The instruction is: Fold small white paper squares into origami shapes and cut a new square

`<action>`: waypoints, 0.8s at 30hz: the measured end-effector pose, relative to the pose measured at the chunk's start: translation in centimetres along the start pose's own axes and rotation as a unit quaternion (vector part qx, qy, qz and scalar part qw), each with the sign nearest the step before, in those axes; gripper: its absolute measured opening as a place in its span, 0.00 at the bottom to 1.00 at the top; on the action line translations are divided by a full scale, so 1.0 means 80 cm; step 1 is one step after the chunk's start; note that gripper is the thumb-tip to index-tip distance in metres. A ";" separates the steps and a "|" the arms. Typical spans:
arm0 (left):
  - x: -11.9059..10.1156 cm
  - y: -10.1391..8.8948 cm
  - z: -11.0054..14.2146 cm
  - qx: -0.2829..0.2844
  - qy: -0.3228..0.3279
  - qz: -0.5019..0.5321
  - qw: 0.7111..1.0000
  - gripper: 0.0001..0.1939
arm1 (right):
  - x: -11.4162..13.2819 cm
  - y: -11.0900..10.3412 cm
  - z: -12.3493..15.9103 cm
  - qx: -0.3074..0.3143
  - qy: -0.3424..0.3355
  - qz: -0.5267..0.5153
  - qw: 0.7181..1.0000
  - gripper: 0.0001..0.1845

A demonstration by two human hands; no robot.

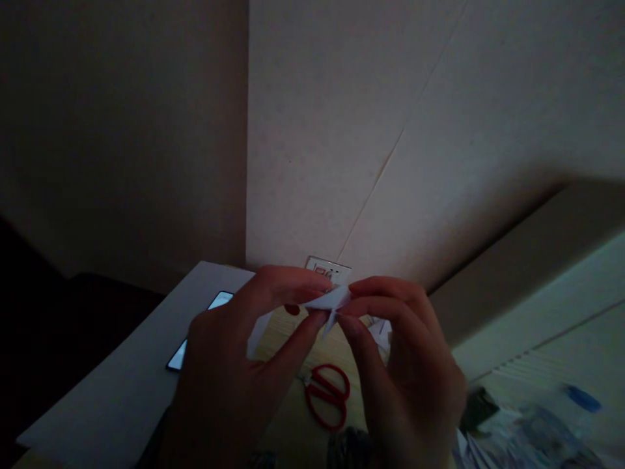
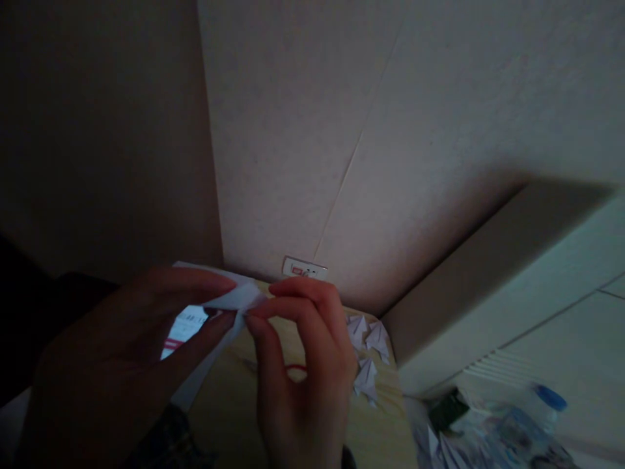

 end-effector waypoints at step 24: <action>0.042 0.037 -0.013 0.157 -0.224 0.269 0.924 0.17 | -0.053 0.021 0.032 0.063 0.276 -0.220 0.934 0.10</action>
Point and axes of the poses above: each hand's wrist, its own z-axis away from the middle knuckle, its own y-axis out of the palm, x = y × z, the point moved 8 cm from there along -z, towards the middle knuckle, and after that the axes turned 14 degrees about -y, right-handed, at the moved point
